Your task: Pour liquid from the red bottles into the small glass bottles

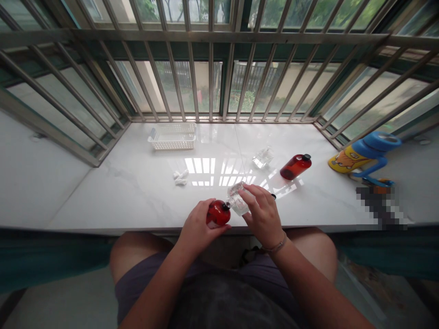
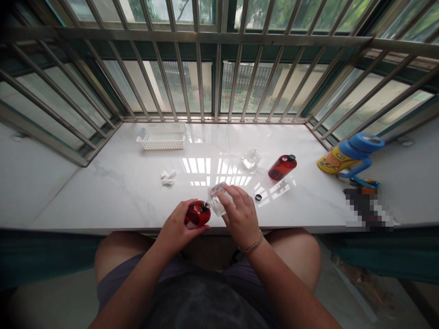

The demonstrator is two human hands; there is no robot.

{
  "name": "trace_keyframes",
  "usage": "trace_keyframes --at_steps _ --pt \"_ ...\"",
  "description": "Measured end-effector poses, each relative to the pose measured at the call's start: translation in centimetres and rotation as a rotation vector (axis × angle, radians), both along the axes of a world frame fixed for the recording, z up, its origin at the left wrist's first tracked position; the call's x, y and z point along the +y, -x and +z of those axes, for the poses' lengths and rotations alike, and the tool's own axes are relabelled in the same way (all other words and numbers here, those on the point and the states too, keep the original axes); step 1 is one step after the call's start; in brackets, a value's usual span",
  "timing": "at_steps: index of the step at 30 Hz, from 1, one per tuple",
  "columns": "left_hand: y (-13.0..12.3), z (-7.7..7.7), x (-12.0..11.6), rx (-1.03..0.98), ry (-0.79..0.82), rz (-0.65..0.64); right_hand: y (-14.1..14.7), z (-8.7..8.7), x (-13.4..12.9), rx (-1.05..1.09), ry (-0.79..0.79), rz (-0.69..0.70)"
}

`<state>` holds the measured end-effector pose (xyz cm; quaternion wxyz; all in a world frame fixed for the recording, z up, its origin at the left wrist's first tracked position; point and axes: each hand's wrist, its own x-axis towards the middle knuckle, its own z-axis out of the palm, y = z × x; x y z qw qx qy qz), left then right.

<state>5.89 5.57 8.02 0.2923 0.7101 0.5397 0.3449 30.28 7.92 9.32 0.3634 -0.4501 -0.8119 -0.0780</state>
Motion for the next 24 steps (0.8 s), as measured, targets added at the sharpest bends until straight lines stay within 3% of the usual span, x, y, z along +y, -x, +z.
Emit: trace_keyframes --at_steps 24 --pt "-0.07 -0.62 -0.13 -0.048 0.067 0.003 0.07 0.45 0.11 -0.02 -0.033 -0.005"
